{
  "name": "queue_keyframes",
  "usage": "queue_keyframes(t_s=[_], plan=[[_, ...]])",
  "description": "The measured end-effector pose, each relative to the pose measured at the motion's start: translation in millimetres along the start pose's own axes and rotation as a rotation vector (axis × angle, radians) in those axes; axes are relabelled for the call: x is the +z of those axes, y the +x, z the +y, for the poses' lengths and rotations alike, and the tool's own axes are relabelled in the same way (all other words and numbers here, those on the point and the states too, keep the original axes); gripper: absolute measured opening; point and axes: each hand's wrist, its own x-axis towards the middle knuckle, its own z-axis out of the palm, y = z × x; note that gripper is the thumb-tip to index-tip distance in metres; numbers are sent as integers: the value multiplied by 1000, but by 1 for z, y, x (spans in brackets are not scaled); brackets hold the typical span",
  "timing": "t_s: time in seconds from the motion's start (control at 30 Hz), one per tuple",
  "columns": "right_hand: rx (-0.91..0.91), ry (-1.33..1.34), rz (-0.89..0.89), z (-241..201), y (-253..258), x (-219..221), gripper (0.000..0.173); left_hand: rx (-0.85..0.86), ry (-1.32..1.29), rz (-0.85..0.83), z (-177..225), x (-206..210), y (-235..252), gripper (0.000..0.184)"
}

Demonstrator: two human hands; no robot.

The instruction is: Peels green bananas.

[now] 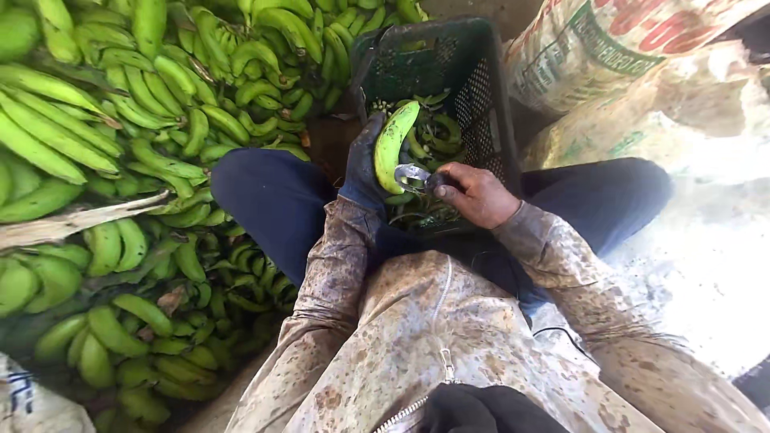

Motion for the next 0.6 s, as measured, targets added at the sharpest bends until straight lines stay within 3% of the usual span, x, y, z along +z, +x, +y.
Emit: queue_keyframes(t_s=[0.13,0.3,0.4,0.47,0.6], plan=[[-77,-165,18,-9,4,-5,48,-37,115,27,10,12,-2,33],[-28,-194,-18,2,29,-2,48,24,294,135,2,18,9,28],[171,-186,-19,24,52,-9,48,104,340,108,-16,16,10,33],[324,-149,11,50,65,-19,51,72,272,118,-25,19,10,36],[647,-99,100,96,58,-22,55,34,374,168,-35,4,3,39]])
